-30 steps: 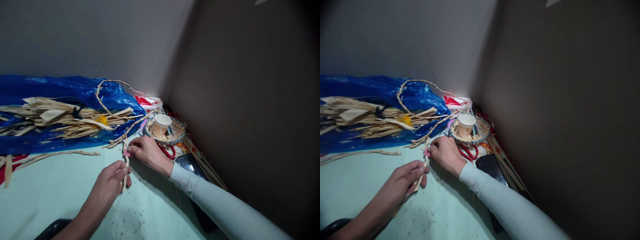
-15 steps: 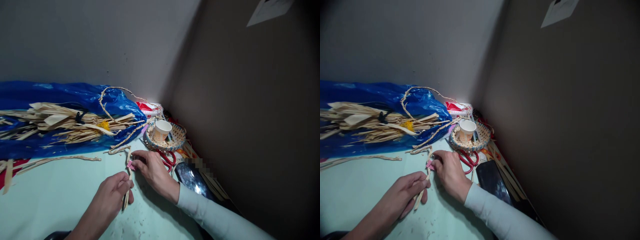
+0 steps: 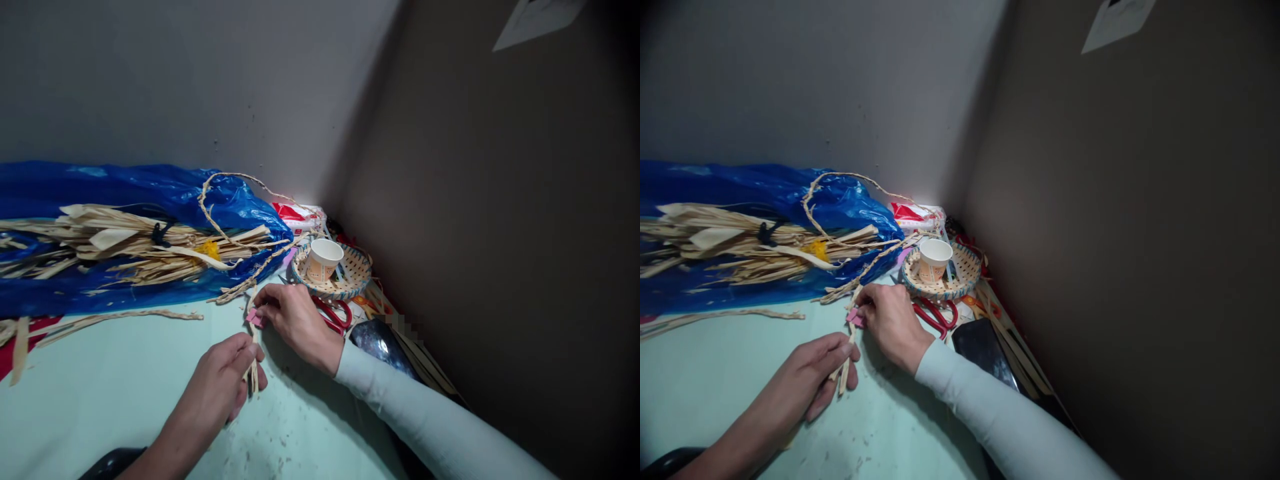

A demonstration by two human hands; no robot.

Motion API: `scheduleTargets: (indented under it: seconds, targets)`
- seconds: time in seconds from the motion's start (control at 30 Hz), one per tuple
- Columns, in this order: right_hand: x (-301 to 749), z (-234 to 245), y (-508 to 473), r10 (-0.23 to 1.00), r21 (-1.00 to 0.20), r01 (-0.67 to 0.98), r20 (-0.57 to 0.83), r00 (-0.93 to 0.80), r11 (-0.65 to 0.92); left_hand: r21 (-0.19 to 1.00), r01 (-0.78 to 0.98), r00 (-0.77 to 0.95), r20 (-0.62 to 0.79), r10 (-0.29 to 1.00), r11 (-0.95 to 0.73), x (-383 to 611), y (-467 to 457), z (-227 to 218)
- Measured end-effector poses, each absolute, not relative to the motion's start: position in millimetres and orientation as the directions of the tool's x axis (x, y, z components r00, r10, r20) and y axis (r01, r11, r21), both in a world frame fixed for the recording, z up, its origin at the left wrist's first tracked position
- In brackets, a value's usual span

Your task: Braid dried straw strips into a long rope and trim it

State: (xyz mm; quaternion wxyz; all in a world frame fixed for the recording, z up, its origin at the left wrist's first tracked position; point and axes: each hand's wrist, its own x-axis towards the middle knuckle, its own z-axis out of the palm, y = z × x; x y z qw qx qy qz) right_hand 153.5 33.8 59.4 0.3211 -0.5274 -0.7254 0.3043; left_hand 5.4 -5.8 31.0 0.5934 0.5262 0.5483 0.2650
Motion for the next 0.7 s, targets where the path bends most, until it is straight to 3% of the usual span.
scheduleTargets:
  seconds: [0.23,0.43,0.63,0.7]
  targets:
    - [155,60,28,0.956,-0.74,0.617,0.121,-0.268,0.267,0.908,0.272,0.285,-0.392,0.875,0.319,5,-8,34]
    - [161,59,9,0.966,-0.796,0.562,0.103,-0.238,0.223,0.886,0.294,0.346,-0.448,0.824,0.358,2,-15,32]
    - [159,60,12,0.929,-0.788,0.496,0.343,-0.136,0.363,0.91,0.285,0.306,-0.383,0.872,0.3,7,-9,34]
    - [156,56,18,0.93,-0.769,0.526,0.333,-0.155,0.363,0.915,0.298,0.288,-0.359,0.888,0.273,8,-5,33]
